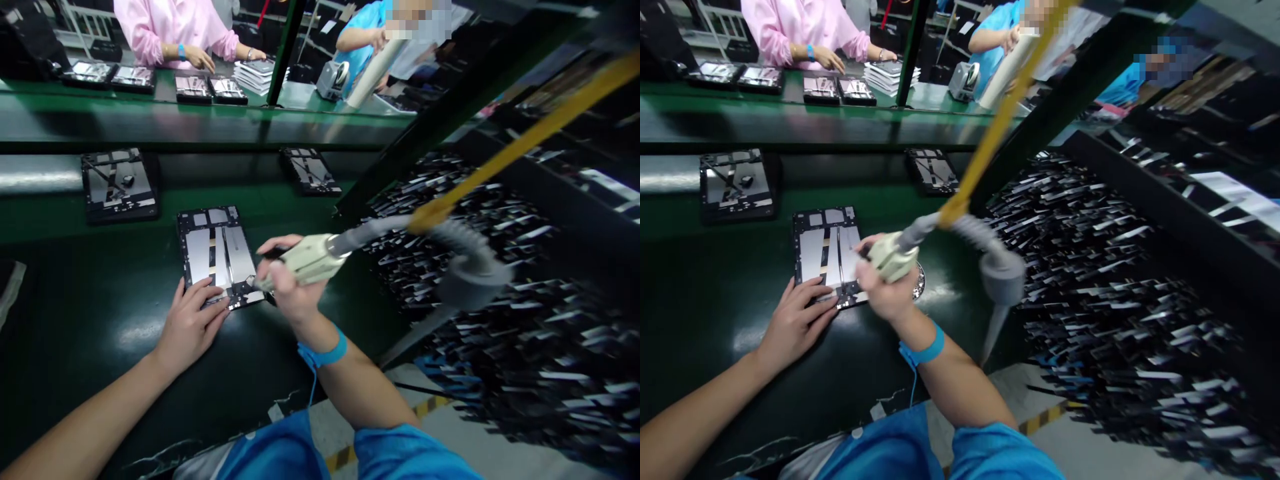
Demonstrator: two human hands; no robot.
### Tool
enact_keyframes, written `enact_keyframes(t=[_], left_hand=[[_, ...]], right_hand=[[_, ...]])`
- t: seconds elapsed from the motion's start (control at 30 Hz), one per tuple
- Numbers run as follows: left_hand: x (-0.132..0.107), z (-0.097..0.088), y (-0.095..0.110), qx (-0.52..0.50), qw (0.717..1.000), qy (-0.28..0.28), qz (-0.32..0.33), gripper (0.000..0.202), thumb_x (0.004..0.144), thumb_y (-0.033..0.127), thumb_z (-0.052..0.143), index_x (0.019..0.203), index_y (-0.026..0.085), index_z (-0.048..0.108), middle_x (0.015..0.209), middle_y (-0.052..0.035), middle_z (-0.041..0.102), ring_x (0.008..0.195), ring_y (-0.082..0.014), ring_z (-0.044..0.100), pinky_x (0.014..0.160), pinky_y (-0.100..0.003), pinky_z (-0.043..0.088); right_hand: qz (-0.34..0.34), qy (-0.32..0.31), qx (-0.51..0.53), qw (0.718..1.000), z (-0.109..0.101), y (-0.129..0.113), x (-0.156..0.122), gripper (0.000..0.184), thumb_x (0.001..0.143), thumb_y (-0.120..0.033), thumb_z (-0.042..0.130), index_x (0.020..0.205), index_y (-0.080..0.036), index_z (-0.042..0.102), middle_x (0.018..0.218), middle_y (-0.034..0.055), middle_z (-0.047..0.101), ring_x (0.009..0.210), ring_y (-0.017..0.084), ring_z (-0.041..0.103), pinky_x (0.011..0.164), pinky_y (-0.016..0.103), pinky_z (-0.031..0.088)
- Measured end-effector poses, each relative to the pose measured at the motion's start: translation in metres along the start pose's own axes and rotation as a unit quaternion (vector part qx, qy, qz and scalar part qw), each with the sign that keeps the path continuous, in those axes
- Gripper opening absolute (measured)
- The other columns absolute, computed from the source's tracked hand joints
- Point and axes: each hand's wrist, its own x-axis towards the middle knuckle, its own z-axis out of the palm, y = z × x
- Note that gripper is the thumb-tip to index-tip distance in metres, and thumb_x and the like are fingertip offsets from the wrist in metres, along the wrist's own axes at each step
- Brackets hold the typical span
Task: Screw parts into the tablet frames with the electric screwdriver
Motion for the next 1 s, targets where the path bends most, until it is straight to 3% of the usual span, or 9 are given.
enact_keyframes(t=[0.07, 0.17, 0.77, 1.0], left_hand=[[0.000, 0.000, 0.000, 0.004, 1.000, 0.001, -0.002, 0.019, 0.100, 0.022, 0.062, 0.114, 0.024, 0.075, 0.119, -0.0092, 0.073, 0.127, -0.0312, 0.061, 0.114, -0.066, 0.038], [0.000, -0.001, 0.001, 0.003, 1.000, 0.000, -0.006, 0.019, 0.100, 0.022, 0.061, 0.113, 0.024, 0.076, 0.118, -0.0098, 0.073, 0.128, -0.0313, 0.061, 0.114, -0.067, 0.039], [0.000, -0.001, 0.000, -0.003, 1.000, -0.004, -0.005, 0.019, 0.100, 0.021, 0.062, 0.115, 0.025, 0.074, 0.120, -0.0082, 0.073, 0.129, -0.0313, 0.061, 0.114, -0.067, 0.038], [0.001, 0.000, 0.000, -0.015, 1.000, 0.002, -0.015, 0.021, 0.099, 0.026, 0.065, 0.118, 0.022, 0.072, 0.120, -0.0107, 0.074, 0.128, -0.0320, 0.062, 0.115, -0.067, 0.037]], right_hand=[[-0.018, 0.073, -0.020, 0.997, -0.012, 0.010, 0.015, 0.017, 0.086, -0.027, 0.070, 0.100, -0.024, 0.063, 0.089, -0.0007, 0.069, 0.054, 0.010, 0.062, 0.051, 0.027, 0.054], [-0.011, 0.104, -0.063, 0.992, -0.025, 0.027, 0.031, 0.016, 0.085, -0.026, 0.070, 0.099, -0.022, 0.063, 0.085, -0.0017, 0.069, 0.050, 0.009, 0.060, 0.048, 0.025, 0.051], [0.021, 0.113, -0.090, 0.989, -0.035, 0.048, 0.031, 0.022, 0.084, -0.030, 0.073, 0.102, -0.021, 0.063, 0.078, -0.0040, 0.068, 0.053, 0.010, 0.060, 0.055, 0.028, 0.052], [-0.006, 0.123, -0.053, 0.991, -0.025, 0.023, 0.032, 0.018, 0.087, -0.029, 0.068, 0.102, -0.023, 0.061, 0.084, -0.0022, 0.068, 0.049, 0.010, 0.059, 0.048, 0.027, 0.049]])
